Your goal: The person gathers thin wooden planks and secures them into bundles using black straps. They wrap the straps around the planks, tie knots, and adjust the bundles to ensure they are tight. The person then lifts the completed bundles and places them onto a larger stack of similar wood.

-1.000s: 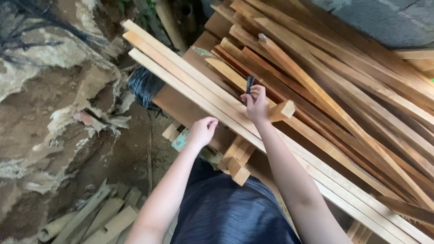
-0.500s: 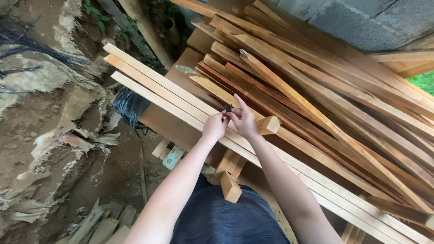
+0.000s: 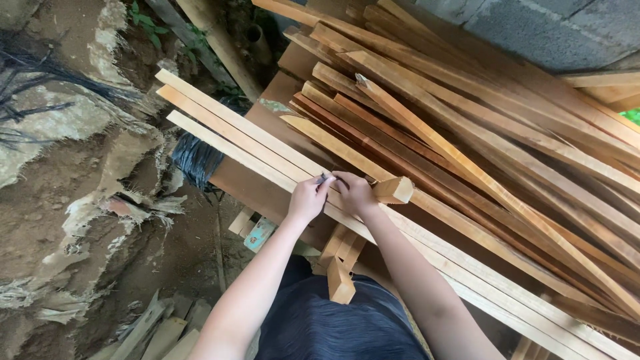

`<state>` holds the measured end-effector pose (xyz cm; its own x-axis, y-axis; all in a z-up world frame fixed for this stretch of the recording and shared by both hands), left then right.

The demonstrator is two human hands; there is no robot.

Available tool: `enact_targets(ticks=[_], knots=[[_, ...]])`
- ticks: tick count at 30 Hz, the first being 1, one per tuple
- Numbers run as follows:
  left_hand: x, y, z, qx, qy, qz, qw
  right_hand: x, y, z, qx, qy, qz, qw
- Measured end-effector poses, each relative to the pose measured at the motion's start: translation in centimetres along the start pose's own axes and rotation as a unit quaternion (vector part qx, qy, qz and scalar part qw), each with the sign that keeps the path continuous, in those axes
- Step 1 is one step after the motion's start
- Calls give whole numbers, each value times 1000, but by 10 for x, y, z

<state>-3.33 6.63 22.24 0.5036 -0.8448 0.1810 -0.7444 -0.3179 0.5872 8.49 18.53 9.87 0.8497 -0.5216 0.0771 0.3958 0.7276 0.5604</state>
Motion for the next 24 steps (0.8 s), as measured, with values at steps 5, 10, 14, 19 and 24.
enact_targets(ticks=[5, 10, 14, 19, 24], knots=[[11, 6, -4, 56, 36, -2, 998, 1, 5, 11, -48, -2, -49, 998], [21, 10, 34, 47, 154, 39, 986, 0, 3, 9, -48, -29, -106, 993], [42, 30, 36, -62, 187, 140, 970, -6, 5, 18, -99, -14, -143, 985], [26, 39, 26, -144, 136, 147, 969, -12, -3, 23, -54, 39, -143, 987], [-24, 24, -8, -229, -5, 170, 959, -17, -11, 33, -46, 66, -25, 996]])
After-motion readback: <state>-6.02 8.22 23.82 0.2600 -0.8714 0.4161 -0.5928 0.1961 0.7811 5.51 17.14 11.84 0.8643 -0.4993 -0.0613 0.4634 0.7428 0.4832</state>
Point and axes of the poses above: each hand's wrist, its own x-axis away from the middle knuckle, its own y-axis out of the back of the hand, z = x × y, the point moved 3 cm from there along -x, towards the middle knuckle, and after that the axes turned 9 degrees about z, right-handed, at the moved point
